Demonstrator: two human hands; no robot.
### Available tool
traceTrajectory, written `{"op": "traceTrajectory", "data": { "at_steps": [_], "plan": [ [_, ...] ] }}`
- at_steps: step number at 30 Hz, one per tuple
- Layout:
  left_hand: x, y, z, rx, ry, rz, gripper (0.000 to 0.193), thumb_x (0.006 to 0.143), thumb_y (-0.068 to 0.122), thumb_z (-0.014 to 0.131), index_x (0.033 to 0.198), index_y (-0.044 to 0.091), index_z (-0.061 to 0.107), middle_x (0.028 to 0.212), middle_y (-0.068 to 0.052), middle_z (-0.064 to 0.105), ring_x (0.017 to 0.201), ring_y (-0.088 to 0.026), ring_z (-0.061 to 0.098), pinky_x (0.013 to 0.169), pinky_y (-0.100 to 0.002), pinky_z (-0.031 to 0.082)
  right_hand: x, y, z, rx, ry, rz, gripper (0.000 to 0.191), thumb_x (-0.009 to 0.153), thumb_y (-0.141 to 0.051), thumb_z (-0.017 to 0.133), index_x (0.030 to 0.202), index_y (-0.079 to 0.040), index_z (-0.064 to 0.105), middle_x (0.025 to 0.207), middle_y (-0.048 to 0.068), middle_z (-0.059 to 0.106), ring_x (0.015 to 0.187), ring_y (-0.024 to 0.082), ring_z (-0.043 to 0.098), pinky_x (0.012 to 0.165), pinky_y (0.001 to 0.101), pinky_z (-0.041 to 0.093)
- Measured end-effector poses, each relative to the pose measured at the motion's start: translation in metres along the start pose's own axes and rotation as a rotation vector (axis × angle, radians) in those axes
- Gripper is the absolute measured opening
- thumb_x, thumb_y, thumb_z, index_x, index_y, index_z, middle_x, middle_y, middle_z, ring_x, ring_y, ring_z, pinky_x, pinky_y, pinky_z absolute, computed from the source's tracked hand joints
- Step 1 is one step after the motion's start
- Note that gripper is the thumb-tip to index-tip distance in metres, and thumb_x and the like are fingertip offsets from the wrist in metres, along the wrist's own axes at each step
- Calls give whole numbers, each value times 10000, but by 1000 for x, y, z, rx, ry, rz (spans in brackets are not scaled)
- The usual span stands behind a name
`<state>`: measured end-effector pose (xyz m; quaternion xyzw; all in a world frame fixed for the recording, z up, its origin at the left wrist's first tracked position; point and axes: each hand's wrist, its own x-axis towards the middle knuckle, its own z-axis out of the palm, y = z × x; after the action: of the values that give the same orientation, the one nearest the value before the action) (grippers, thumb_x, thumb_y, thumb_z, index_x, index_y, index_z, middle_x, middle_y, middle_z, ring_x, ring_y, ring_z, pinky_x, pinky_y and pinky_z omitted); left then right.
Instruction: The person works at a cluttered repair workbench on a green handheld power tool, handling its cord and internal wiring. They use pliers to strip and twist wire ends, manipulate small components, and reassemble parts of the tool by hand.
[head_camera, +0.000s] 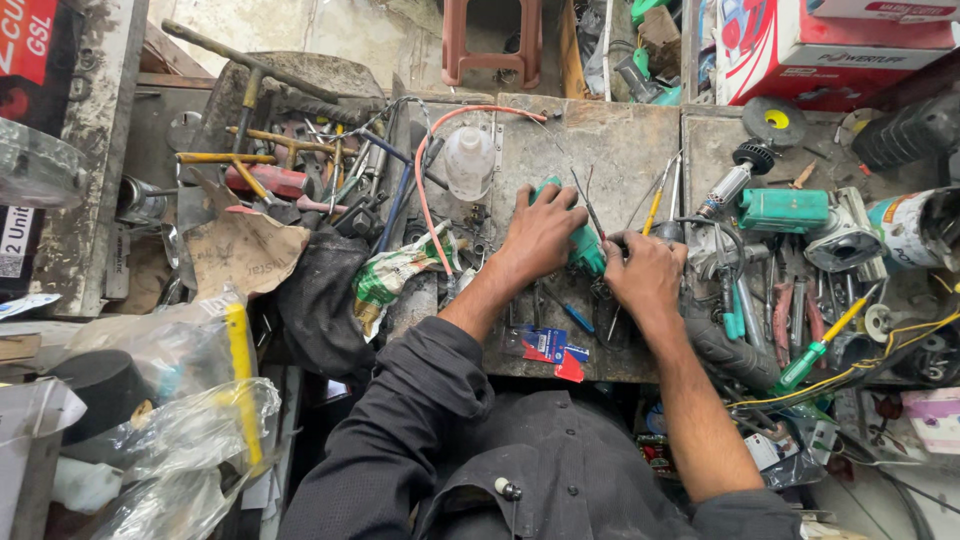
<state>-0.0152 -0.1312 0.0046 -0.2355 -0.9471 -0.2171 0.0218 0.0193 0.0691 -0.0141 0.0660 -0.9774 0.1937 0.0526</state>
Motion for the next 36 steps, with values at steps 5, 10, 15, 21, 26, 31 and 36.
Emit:
{"op": "traceTrajectory", "data": {
  "at_steps": [5,10,15,21,26,31,36],
  "plan": [
    [1,1,1,1,5,4,368,677,192,822,1021,145,699,1183,-77,594,1249,-305,506,1044,-616,341,-2,11,-1,110,95,-118,170,951,-277,730,1026,-144,805,812,104,722,783,278,666,858,426,388],
    [0,4,2,-5,14,-6,354,677,180,813,1012,151,701,1179,-68,596,1244,-295,508,1038,-618,334,-5,17,-3,149,104,-204,167,917,-250,771,1033,-133,801,806,75,716,807,258,655,856,411,408],
    [-1,6,2,2,21,-10,325,689,174,805,996,148,704,1159,-61,601,1238,-290,514,1042,-612,335,-2,13,-11,14,3,-338,200,816,-245,795,974,-122,802,824,65,742,860,263,656,874,445,425],
    [-6,8,-1,-4,27,-12,334,676,181,809,993,154,709,1150,-56,605,1231,-287,521,1039,-600,347,2,-3,-17,-140,-190,-189,194,800,-287,811,874,-109,789,785,129,718,885,314,657,899,451,439],
    [-9,8,-2,1,55,-2,370,647,196,820,996,145,708,1138,-58,606,1224,-293,521,1039,-612,351,9,-10,-16,-292,-280,-194,180,853,-293,775,875,-114,785,790,132,718,884,318,667,901,460,436],
    [-6,5,-1,33,14,-13,366,659,192,815,1006,143,709,1148,-69,602,1213,-296,522,1028,-617,359,2,-5,-14,-129,-125,-272,167,833,-160,716,969,-176,812,870,83,752,901,292,670,858,457,433],
    [-6,3,2,37,14,-12,371,655,194,815,1004,130,707,1155,-81,601,1212,-304,518,1017,-626,360,-14,-2,-6,142,30,-151,115,918,-211,729,994,-173,807,901,74,741,910,286,651,824,435,413]
  ]
}}
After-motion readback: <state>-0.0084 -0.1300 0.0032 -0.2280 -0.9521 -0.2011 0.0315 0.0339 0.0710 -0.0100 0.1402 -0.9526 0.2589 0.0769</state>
